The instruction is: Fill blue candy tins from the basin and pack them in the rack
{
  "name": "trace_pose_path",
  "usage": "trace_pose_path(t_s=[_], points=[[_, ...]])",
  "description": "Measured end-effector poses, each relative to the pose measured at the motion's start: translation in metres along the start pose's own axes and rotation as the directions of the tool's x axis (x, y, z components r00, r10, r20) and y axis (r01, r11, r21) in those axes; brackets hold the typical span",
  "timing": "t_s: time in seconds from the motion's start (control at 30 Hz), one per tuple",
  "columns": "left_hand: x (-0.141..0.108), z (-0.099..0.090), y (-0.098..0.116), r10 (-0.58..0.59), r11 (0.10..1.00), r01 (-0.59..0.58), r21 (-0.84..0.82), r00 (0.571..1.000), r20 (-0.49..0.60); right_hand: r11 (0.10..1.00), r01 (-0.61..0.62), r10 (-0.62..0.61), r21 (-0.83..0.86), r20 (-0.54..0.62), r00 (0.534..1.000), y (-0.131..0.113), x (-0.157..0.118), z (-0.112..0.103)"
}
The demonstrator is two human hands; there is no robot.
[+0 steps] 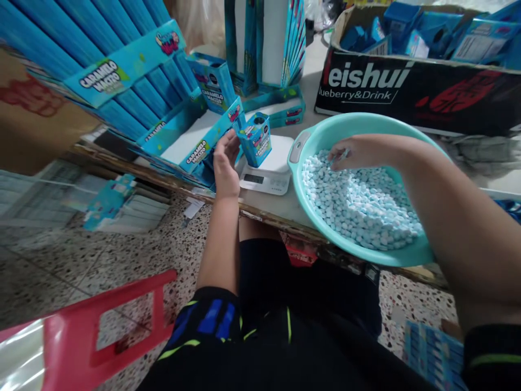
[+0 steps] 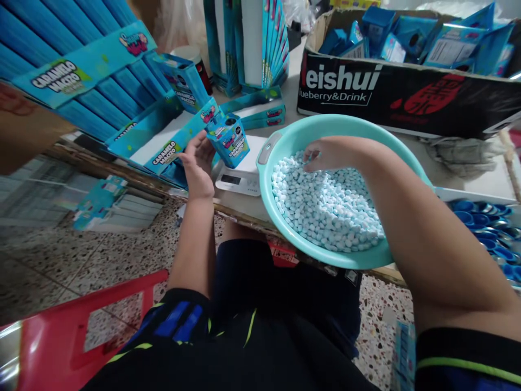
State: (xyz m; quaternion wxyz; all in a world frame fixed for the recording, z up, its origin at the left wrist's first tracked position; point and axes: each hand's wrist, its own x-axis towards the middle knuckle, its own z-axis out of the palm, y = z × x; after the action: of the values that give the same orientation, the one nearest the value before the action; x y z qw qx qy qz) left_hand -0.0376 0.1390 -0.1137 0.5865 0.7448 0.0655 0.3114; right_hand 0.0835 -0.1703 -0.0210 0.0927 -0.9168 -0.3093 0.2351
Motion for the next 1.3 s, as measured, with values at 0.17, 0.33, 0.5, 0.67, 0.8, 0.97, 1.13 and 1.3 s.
trace_pose_path(t_s=[0.17, 0.33, 0.5, 0.67, 0.8, 0.97, 1.13, 1.3], points=[[-0.005, 0.010, 0.000, 0.063, 0.996, -0.065, 0.068, 0.997, 0.034, 0.999, -0.011, 0.017, -0.038, 0.159, 0.987, -0.026, -0.005, 0.005], [0.003, 0.030, 0.035, 0.125, 0.991, -0.124, 0.052, 0.992, -0.021, 0.997, 0.016, -0.002, -0.073, 0.184, 0.983, -0.053, -0.013, 0.017], [0.016, 0.097, 0.115, 0.194, 0.980, -0.190, -0.053, 0.979, 0.068, 0.997, 0.070, -0.069, -0.012, 0.079, 0.995, -0.054, -0.039, 0.034], [0.024, 0.164, 0.148, 0.073, 0.976, 0.037, -0.213, 0.872, 0.484, 0.990, 0.137, -0.136, 0.009, -0.101, 0.986, -0.045, -0.053, 0.047], [0.031, 0.164, 0.131, 0.045, 0.996, 0.011, -0.090, 0.805, 0.592, 0.986, 0.165, -0.159, 0.033, -0.140, 0.977, -0.046, -0.052, 0.038], [0.035, 0.149, 0.117, -0.024, 0.990, -0.070, 0.126, 0.781, 0.624, 0.950, 0.273, -0.238, 0.151, -0.215, 0.947, -0.038, -0.068, 0.012], [0.036, 0.147, 0.116, -0.094, 0.987, -0.025, 0.162, 0.725, 0.682, 0.704, 0.349, -0.025, 0.618, -0.470, 0.882, -0.025, -0.080, -0.012], [0.032, 0.141, 0.118, -0.164, 0.973, 0.000, 0.232, 0.707, 0.688, 0.422, 0.567, 0.224, 0.707, -0.688, 0.690, -0.031, -0.054, -0.038]])
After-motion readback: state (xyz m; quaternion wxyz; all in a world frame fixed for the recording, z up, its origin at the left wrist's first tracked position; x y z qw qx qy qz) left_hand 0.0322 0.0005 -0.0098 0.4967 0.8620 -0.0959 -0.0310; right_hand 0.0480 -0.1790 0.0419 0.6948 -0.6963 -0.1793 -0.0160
